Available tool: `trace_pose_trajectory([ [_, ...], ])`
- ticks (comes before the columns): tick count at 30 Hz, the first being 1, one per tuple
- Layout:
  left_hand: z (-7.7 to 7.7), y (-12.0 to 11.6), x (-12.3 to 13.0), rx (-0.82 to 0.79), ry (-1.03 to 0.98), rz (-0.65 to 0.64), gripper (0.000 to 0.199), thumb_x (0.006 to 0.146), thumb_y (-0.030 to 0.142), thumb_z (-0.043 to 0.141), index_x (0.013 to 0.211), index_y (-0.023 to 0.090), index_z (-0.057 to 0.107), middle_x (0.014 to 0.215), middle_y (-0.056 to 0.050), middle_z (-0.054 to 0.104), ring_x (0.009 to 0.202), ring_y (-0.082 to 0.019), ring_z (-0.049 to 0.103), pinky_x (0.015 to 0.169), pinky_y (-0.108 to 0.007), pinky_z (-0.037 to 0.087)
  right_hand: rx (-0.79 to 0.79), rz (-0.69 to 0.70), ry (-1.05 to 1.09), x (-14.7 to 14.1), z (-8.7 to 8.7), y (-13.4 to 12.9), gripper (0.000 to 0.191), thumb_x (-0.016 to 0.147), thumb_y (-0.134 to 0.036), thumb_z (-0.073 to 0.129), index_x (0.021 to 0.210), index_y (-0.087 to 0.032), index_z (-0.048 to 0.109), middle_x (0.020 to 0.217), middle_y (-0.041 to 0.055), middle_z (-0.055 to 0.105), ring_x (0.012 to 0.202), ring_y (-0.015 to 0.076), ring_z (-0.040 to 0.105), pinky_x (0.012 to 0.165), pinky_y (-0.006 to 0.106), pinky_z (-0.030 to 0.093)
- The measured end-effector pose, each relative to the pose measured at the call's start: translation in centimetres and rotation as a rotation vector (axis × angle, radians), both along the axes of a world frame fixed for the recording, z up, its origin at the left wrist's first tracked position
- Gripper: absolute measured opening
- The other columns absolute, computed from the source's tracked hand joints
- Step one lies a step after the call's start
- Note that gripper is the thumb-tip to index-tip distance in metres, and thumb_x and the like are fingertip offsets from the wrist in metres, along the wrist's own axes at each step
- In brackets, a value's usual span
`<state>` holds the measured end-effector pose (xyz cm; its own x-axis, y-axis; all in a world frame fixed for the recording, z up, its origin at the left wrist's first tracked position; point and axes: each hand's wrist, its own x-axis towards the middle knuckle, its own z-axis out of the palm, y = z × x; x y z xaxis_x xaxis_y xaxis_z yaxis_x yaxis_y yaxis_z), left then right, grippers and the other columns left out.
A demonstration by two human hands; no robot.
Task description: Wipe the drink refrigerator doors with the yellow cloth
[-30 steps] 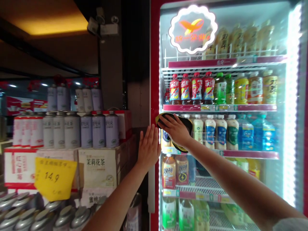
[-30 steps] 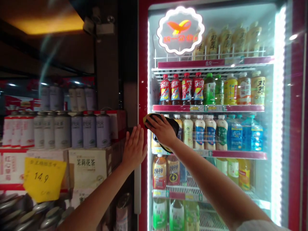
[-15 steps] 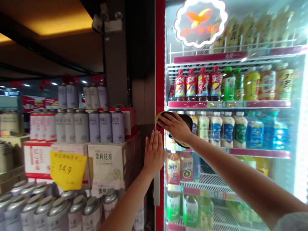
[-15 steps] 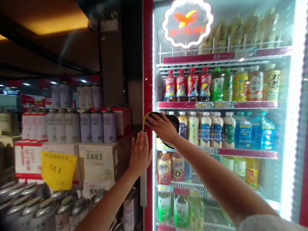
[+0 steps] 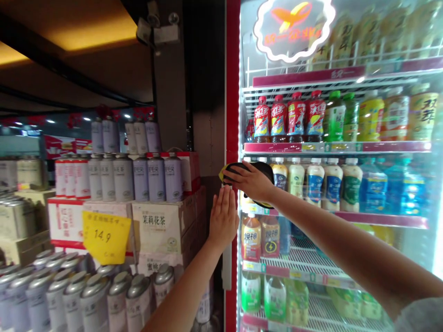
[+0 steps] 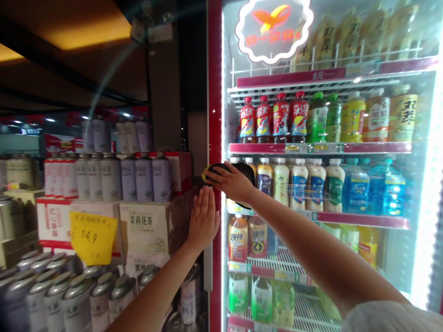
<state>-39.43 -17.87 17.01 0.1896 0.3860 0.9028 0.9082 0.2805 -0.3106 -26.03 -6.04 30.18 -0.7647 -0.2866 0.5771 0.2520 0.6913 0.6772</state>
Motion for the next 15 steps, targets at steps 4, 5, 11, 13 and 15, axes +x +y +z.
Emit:
trace_pose_trajectory([
  [4, 0.1, 0.0, 0.0, -0.013, -0.015, -0.025, 0.088, 0.094, 0.016, 0.046, 0.163, 0.008, -0.01, 0.17, -0.02, 0.013, 0.159, -0.031, 0.008, 0.128, -0.054, 0.026, -0.012, -0.013, 0.012, 0.4, 1.2, 0.2, 0.05, 0.099, -0.015, 0.05, 0.146, -0.032, 0.056, 0.162, -0.0027, 0.044, 0.146, 0.0258, 0.044, 0.123, 0.055, 0.03],
  [5, 0.1, -0.1, 0.0, -0.013, -0.018, -0.029, 0.088, 0.094, 0.016, 0.046, 0.163, 0.009, -0.009, 0.17, -0.019, 0.014, 0.159, -0.03, 0.009, 0.128, -0.054, 0.026, -0.025, -0.023, 0.052, 0.4, 1.4, 0.2, 0.051, 0.098, -0.014, 0.049, 0.147, -0.03, 0.055, 0.163, -0.0008, 0.044, 0.146, 0.0271, 0.044, 0.122, 0.057, 0.03],
  [11, 0.2, -0.2, 0.2, 0.01, 0.001, -0.021, 0.088, 0.095, 0.015, 0.045, 0.163, 0.009, -0.009, 0.169, -0.019, 0.021, 0.158, -0.03, 0.016, 0.128, -0.055, 0.024, 0.01, -0.014, 0.033, 0.7, -0.8, 0.1, 0.05, 0.096, -0.015, 0.054, 0.144, -0.028, 0.059, 0.162, 0.0014, 0.045, 0.146, 0.0292, 0.044, 0.123, 0.058, 0.029],
  [13, 0.2, -0.1, 0.2, 0.017, 0.008, -0.02, 0.087, 0.095, 0.015, 0.045, 0.163, 0.009, -0.01, 0.168, -0.019, 0.022, 0.158, -0.03, 0.016, 0.128, -0.055, 0.025, 0.049, 0.01, -0.039, 1.0, -1.1, 0.4, 0.045, 0.096, -0.016, 0.054, 0.138, -0.03, 0.064, 0.161, -0.0019, 0.047, 0.145, 0.0273, 0.045, 0.123, 0.056, 0.03],
  [15, 0.2, -0.1, 0.3, 0.026, 0.004, -0.012, 0.088, 0.095, 0.015, 0.046, 0.163, 0.009, -0.01, 0.168, -0.019, 0.022, 0.158, -0.03, 0.016, 0.128, -0.055, 0.025, 0.051, 0.014, -0.034, 1.1, -0.4, 0.7, 0.046, 0.097, -0.016, 0.053, 0.14, -0.032, 0.062, 0.16, -0.003, 0.047, 0.145, 0.0262, 0.046, 0.123, 0.055, 0.031],
])
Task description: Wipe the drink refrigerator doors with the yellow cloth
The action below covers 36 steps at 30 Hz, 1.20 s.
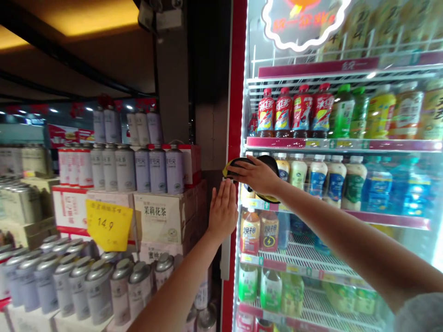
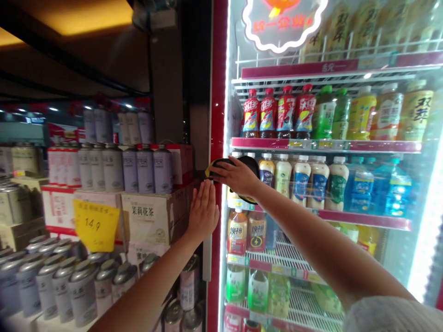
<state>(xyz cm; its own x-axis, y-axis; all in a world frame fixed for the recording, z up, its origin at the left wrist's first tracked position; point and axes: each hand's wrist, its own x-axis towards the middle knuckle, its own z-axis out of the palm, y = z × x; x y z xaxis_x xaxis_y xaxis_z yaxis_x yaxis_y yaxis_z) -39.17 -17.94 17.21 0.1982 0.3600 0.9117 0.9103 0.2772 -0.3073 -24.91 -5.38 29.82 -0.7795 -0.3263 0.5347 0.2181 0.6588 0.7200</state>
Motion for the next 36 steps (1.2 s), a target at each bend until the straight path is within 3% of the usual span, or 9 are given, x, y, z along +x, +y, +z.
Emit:
trace_pose_trajectory([
  [3, 0.0, -0.1, 0.0, 0.009, -0.004, 0.014, 0.088, 0.094, 0.017, 0.047, 0.163, 0.009, -0.009, 0.168, -0.019, 0.021, 0.158, -0.03, 0.017, 0.128, -0.056, 0.023, -0.052, -0.029, 0.121, -0.2, 1.4, 0.1, 0.052, 0.099, -0.014, 0.049, 0.148, -0.03, 0.054, 0.161, 0.0003, 0.046, 0.145, 0.028, 0.045, 0.123, 0.059, 0.03],
  [5, 0.0, -0.1, 0.0, 0.006, -0.001, 0.023, 0.088, 0.095, 0.017, 0.047, 0.163, 0.009, -0.008, 0.167, -0.019, 0.021, 0.158, -0.03, 0.018, 0.129, -0.056, 0.021, -0.087, -0.042, 0.179, -0.4, 1.0, -0.2, 0.053, 0.098, -0.013, 0.049, 0.149, -0.028, 0.053, 0.162, 0.0026, 0.045, 0.145, 0.0297, 0.044, 0.123, 0.061, 0.028],
  [12, 0.1, -0.2, 0.2, -0.008, 0.002, 0.038, 0.085, 0.099, 0.021, 0.045, 0.162, 0.008, -0.011, 0.167, -0.02, 0.022, 0.158, -0.03, 0.015, 0.129, -0.059, 0.017, -0.075, 0.037, 0.027, 0.6, -5.6, -0.2, 0.054, 0.096, -0.016, 0.057, 0.147, -0.03, 0.055, 0.157, 0.0026, 0.052, 0.143, 0.028, 0.047, 0.124, 0.058, 0.031],
  [18, 0.2, -0.2, 0.2, -0.016, -0.001, 0.047, 0.085, 0.1, 0.023, 0.045, 0.162, 0.009, -0.011, 0.166, -0.02, 0.022, 0.158, -0.029, 0.016, 0.129, -0.06, 0.014, -0.144, -0.036, 0.202, 2.2, -4.4, 0.4, 0.058, 0.096, -0.012, 0.053, 0.151, -0.03, 0.051, 0.163, 0.0025, 0.043, 0.145, 0.0287, 0.044, 0.127, 0.061, 0.02],
  [21, 0.1, -0.3, 0.3, -0.023, -0.01, 0.058, 0.085, 0.1, 0.022, 0.046, 0.162, 0.009, -0.011, 0.166, -0.02, 0.022, 0.158, -0.029, 0.018, 0.129, -0.06, 0.015, -0.169, -0.099, 0.351, 2.6, -5.9, 0.1, 0.058, 0.097, -0.013, 0.052, 0.153, -0.025, 0.048, 0.165, 0.0072, 0.039, 0.146, 0.0309, 0.043, 0.126, 0.06, 0.021],
  [25, 0.1, -0.3, 0.4, -0.012, -0.014, 0.067, 0.086, 0.101, 0.026, 0.049, 0.162, 0.009, -0.01, 0.166, -0.022, 0.024, 0.157, -0.031, 0.021, 0.128, -0.061, 0.018, -0.114, -0.09, 0.291, 1.8, -8.1, -0.4, 0.053, 0.097, -0.018, 0.054, 0.15, -0.02, 0.052, 0.163, 0.0093, 0.042, 0.146, 0.0291, 0.044, 0.124, 0.051, 0.03],
  [28, 0.3, -0.3, 0.8, 0.002, -0.022, 0.057, 0.087, 0.101, 0.029, 0.049, 0.162, 0.008, -0.01, 0.166, -0.022, 0.023, 0.157, -0.033, 0.021, 0.127, -0.062, 0.018, -0.118, -0.072, 0.261, 1.5, -6.2, -0.2, 0.051, 0.098, -0.02, 0.053, 0.149, -0.025, 0.054, 0.163, 0.0041, 0.043, 0.145, 0.0262, 0.044, 0.124, 0.048, 0.029],
  [32, 0.6, -0.2, 1.7, 0.008, -0.052, 0.045, 0.085, 0.101, 0.028, 0.047, 0.162, 0.009, -0.009, 0.168, -0.021, 0.019, 0.158, -0.032, 0.018, 0.128, -0.058, 0.02, -0.19, -0.131, 0.44, 3.4, -3.7, 1.0, 0.053, 0.099, -0.018, 0.05, 0.151, -0.03, 0.05, 0.165, 0.0014, 0.04, 0.148, 0.0261, 0.042, 0.125, 0.051, 0.024],
  [36, 0.5, 0.2, 2.7, -0.021, -0.012, 0.005, 0.081, 0.103, 0.029, 0.045, 0.163, 0.009, -0.006, 0.168, -0.018, 0.022, 0.158, -0.028, 0.02, 0.13, -0.049, 0.021, -0.259, -0.224, 0.668, 6.1, -7.3, 1.8, 0.057, 0.099, -0.017, 0.048, 0.156, -0.028, 0.045, 0.165, 0.0058, 0.038, 0.148, 0.029, 0.04, 0.124, 0.055, 0.025],
])
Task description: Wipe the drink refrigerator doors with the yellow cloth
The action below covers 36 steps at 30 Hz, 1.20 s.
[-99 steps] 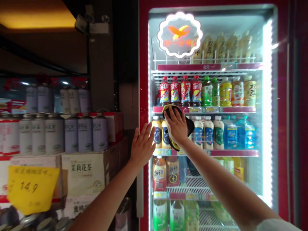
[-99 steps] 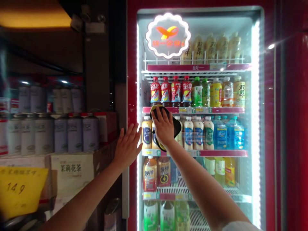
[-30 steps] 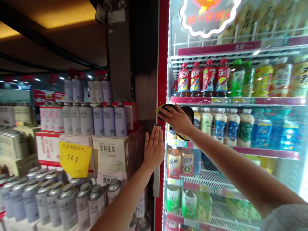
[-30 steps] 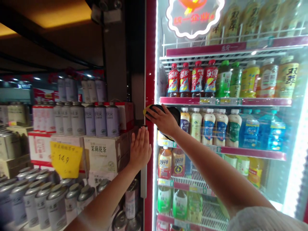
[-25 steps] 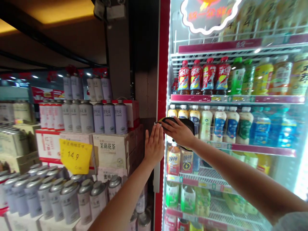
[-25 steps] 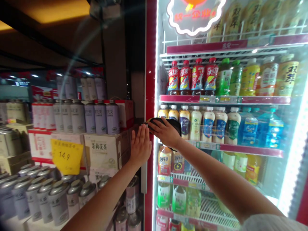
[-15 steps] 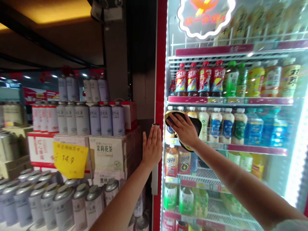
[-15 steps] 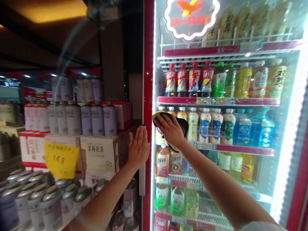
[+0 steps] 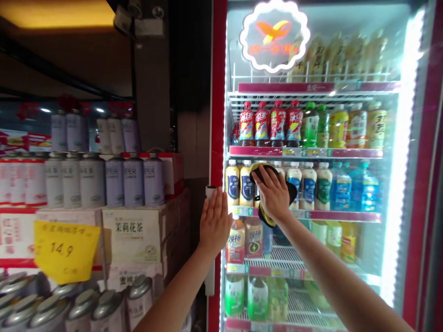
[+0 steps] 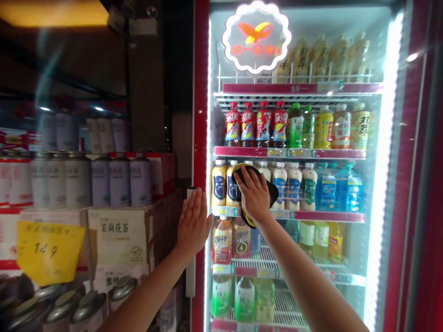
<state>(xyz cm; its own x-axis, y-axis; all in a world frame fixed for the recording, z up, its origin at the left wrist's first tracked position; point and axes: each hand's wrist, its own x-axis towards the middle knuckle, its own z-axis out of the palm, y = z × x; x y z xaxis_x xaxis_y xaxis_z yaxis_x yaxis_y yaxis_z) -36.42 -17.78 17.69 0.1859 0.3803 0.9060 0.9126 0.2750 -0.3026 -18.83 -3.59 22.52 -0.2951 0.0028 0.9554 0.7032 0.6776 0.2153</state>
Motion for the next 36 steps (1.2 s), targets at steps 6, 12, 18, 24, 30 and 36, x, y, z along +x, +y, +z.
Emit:
trace_pose_trajectory([
  [6, 0.7, 2.1, 2.1, -0.087, 0.081, -0.096, 0.079, 0.102, 0.028, 0.046, 0.164, 0.011, -0.002, 0.168, -0.014, 0.024, 0.158, -0.024, 0.016, 0.131, -0.047, 0.018, 0.011, 0.034, -0.143, 0.7, -2.3, -0.3, 0.057, 0.099, -0.021, 0.052, 0.155, -0.032, 0.045, 0.164, 0.0021, 0.041, 0.148, 0.0271, 0.042, 0.125, 0.055, 0.026],
  [12, 1.7, 4.5, 3.9, -0.141, 0.057, -0.146, 0.076, 0.099, 0.023, 0.048, 0.164, 0.013, 0.012, 0.17, -0.014, 0.02, 0.159, -0.026, 0.014, 0.13, -0.053, 0.02, -0.011, -0.021, 0.017, 4.5, 0.6, 2.2, 0.06, 0.1, -0.017, 0.048, 0.158, -0.034, 0.04, 0.164, 0.004, 0.04, 0.147, 0.0294, 0.044, 0.122, 0.058, 0.03],
  [18, 0.5, 5.7, 4.1, -0.126, 0.036, -0.149, 0.073, 0.099, 0.024, 0.05, 0.163, 0.012, 0.018, 0.171, -0.015, 0.018, 0.159, -0.029, 0.014, 0.129, -0.055, 0.019, -0.067, -0.09, 0.097, 5.5, -4.2, 2.3, 0.064, 0.099, -0.016, 0.047, 0.16, -0.032, 0.036, 0.164, 0.0069, 0.04, 0.147, 0.0322, 0.043, 0.121, 0.061, 0.03],
  [24, 1.5, 7.6, 5.6, -0.078, 0.033, -0.232, 0.083, 0.098, 0.025, 0.052, 0.165, 0.013, 0.005, 0.17, -0.016, 0.022, 0.159, -0.029, 0.015, 0.13, -0.058, 0.013, -0.023, -0.051, 0.011, 6.8, 0.4, 3.4, 0.063, 0.099, -0.017, 0.048, 0.158, -0.036, 0.039, 0.165, 0.0024, 0.04, 0.148, 0.0288, 0.043, 0.124, 0.057, 0.027],
  [30, 1.3, 8.7, 6.5, -0.038, 0.003, -0.281, 0.082, 0.099, 0.02, 0.049, 0.165, 0.015, 0.0, 0.169, -0.016, 0.024, 0.158, -0.028, 0.019, 0.13, -0.056, 0.017, -0.095, -0.124, 0.191, 9.7, -3.2, 4.6, 0.059, 0.101, -0.018, 0.042, 0.159, -0.031, 0.038, 0.165, 0.0072, 0.039, 0.149, 0.0316, 0.04, 0.121, 0.061, 0.032],
  [36, 1.6, 10.2, 8.5, -0.022, 0.03, -0.338, 0.082, 0.099, 0.02, 0.048, 0.164, 0.017, -0.002, 0.169, -0.014, 0.027, 0.157, -0.027, 0.024, 0.13, -0.055, 0.016, -0.102, -0.096, 0.085, 9.4, -1.7, 4.6, 0.061, 0.1, -0.017, 0.043, 0.158, -0.035, 0.038, 0.165, 0.0033, 0.039, 0.15, 0.03, 0.039, 0.123, 0.06, 0.03],
])
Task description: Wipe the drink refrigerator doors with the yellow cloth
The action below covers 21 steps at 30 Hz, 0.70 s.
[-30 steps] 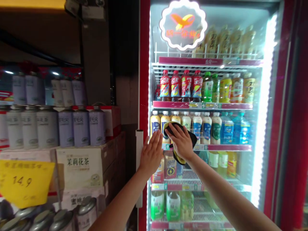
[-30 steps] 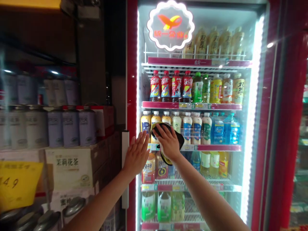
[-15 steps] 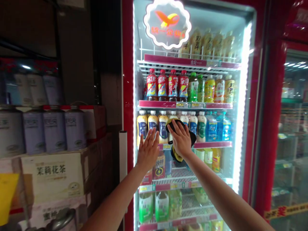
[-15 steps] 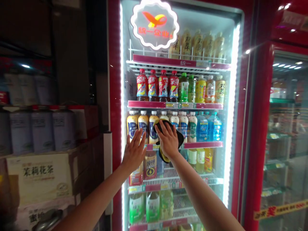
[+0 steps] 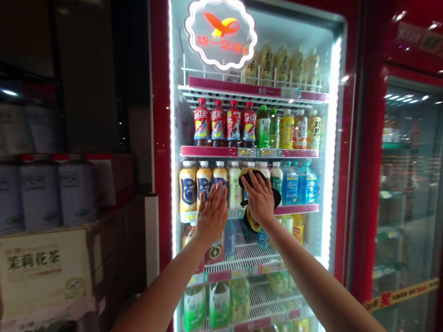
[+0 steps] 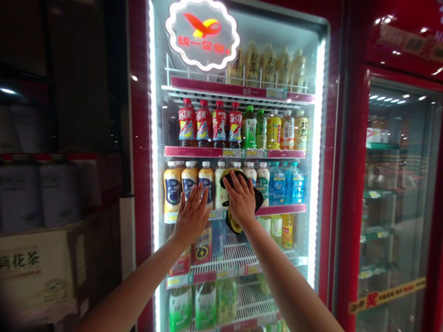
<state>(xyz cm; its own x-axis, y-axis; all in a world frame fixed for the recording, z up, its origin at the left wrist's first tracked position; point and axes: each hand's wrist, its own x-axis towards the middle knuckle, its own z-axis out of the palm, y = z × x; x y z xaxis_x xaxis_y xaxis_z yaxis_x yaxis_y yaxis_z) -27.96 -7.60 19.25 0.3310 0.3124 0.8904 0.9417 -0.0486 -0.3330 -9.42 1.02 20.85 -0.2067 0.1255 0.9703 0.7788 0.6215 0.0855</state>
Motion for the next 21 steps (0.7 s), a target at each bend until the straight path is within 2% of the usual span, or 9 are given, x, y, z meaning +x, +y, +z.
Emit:
trace_pose_trajectory([
  [2, 0.3, 0.6, 1.1, 0.001, -0.007, -0.011, 0.082, 0.099, 0.02, 0.047, 0.164, 0.016, -0.001, 0.168, -0.014, 0.028, 0.157, -0.028, 0.025, 0.13, -0.055, 0.016, 0.008, 0.006, 0.006, 1.1, 1.6, 0.6, 0.059, 0.1, -0.018, 0.043, 0.157, -0.035, 0.041, 0.165, 0.0024, 0.039, 0.151, 0.0291, 0.038, 0.124, 0.059, 0.028],
  [4, 0.4, 1.0, 2.1, 0.002, -0.014, -0.011, 0.081, 0.099, 0.02, 0.047, 0.164, 0.015, -0.001, 0.168, -0.015, 0.029, 0.157, -0.029, 0.026, 0.13, -0.055, 0.016, 0.01, 0.001, 0.052, 2.4, 1.8, 1.2, 0.058, 0.101, -0.018, 0.042, 0.156, -0.034, 0.043, 0.165, 0.0029, 0.039, 0.151, 0.0288, 0.038, 0.124, 0.058, 0.028],
  [6, 0.1, 1.2, 2.8, 0.006, -0.009, -0.003, 0.081, 0.099, 0.019, 0.047, 0.164, 0.015, -0.001, 0.167, -0.016, 0.03, 0.156, -0.029, 0.027, 0.13, -0.055, 0.016, -0.002, -0.001, 0.107, 3.4, 0.4, 1.4, 0.058, 0.102, -0.018, 0.041, 0.157, -0.034, 0.042, 0.165, 0.0044, 0.04, 0.15, 0.0291, 0.039, 0.123, 0.059, 0.03],
  [9, -0.5, 1.5, 3.5, 0.008, 0.014, 0.003, 0.081, 0.099, 0.018, 0.047, 0.165, 0.017, 0.0, 0.167, -0.014, 0.032, 0.156, -0.026, 0.028, 0.131, -0.053, 0.014, -0.022, 0.011, 0.125, 3.7, -2.7, 1.2, 0.06, 0.102, -0.019, 0.04, 0.16, -0.034, 0.035, 0.164, 0.0071, 0.041, 0.15, 0.0311, 0.039, 0.122, 0.062, 0.029],
  [11, -0.7, 1.8, 3.9, 0.008, 0.023, 0.008, 0.081, 0.099, 0.018, 0.047, 0.165, 0.017, 0.0, 0.166, -0.013, 0.034, 0.156, -0.025, 0.028, 0.131, -0.051, 0.011, -0.029, 0.017, 0.069, 3.4, -3.5, 1.0, 0.061, 0.102, -0.019, 0.042, 0.16, -0.034, 0.034, 0.165, 0.0067, 0.04, 0.15, 0.0314, 0.038, 0.123, 0.062, 0.028],
  [13, -0.6, 2.3, 4.4, 0.012, 0.024, 0.02, 0.081, 0.099, 0.018, 0.047, 0.165, 0.016, 0.0, 0.166, -0.013, 0.034, 0.156, -0.024, 0.028, 0.131, -0.051, 0.007, -0.024, 0.026, -0.005, 3.4, -2.6, 1.1, 0.061, 0.101, -0.019, 0.044, 0.159, -0.035, 0.036, 0.165, 0.0044, 0.039, 0.15, 0.0304, 0.039, 0.124, 0.06, 0.026],
  [17, -0.1, 3.0, 5.6, 0.027, 0.01, 0.029, 0.081, 0.098, 0.02, 0.047, 0.165, 0.013, 0.001, 0.167, -0.014, 0.031, 0.157, -0.025, 0.024, 0.131, -0.051, 0.004, 0.02, 0.058, -0.031, 5.6, 1.0, 2.5, 0.064, 0.1, -0.018, 0.046, 0.159, -0.039, 0.036, 0.165, 0.0009, 0.04, 0.149, 0.0285, 0.041, 0.126, 0.057, 0.024],
  [19, -0.2, 3.2, 6.1, 0.032, -0.005, 0.033, 0.08, 0.098, 0.02, 0.047, 0.165, 0.014, 0.003, 0.168, -0.014, 0.029, 0.158, -0.025, 0.022, 0.131, -0.051, 0.004, 0.028, 0.046, 0.022, 7.1, 1.3, 3.3, 0.064, 0.1, -0.017, 0.044, 0.16, -0.038, 0.034, 0.165, 0.0018, 0.04, 0.149, 0.0289, 0.041, 0.126, 0.058, 0.025],
  [21, -0.5, 3.2, 6.5, 0.029, -0.008, 0.039, 0.08, 0.099, 0.019, 0.047, 0.165, 0.015, 0.003, 0.168, -0.013, 0.029, 0.158, -0.025, 0.022, 0.132, -0.051, 0.004, 0.014, 0.004, 0.085, 8.2, -0.1, 3.8, 0.063, 0.101, -0.017, 0.043, 0.16, -0.036, 0.033, 0.165, 0.0043, 0.038, 0.15, 0.0304, 0.04, 0.124, 0.06, 0.027],
])
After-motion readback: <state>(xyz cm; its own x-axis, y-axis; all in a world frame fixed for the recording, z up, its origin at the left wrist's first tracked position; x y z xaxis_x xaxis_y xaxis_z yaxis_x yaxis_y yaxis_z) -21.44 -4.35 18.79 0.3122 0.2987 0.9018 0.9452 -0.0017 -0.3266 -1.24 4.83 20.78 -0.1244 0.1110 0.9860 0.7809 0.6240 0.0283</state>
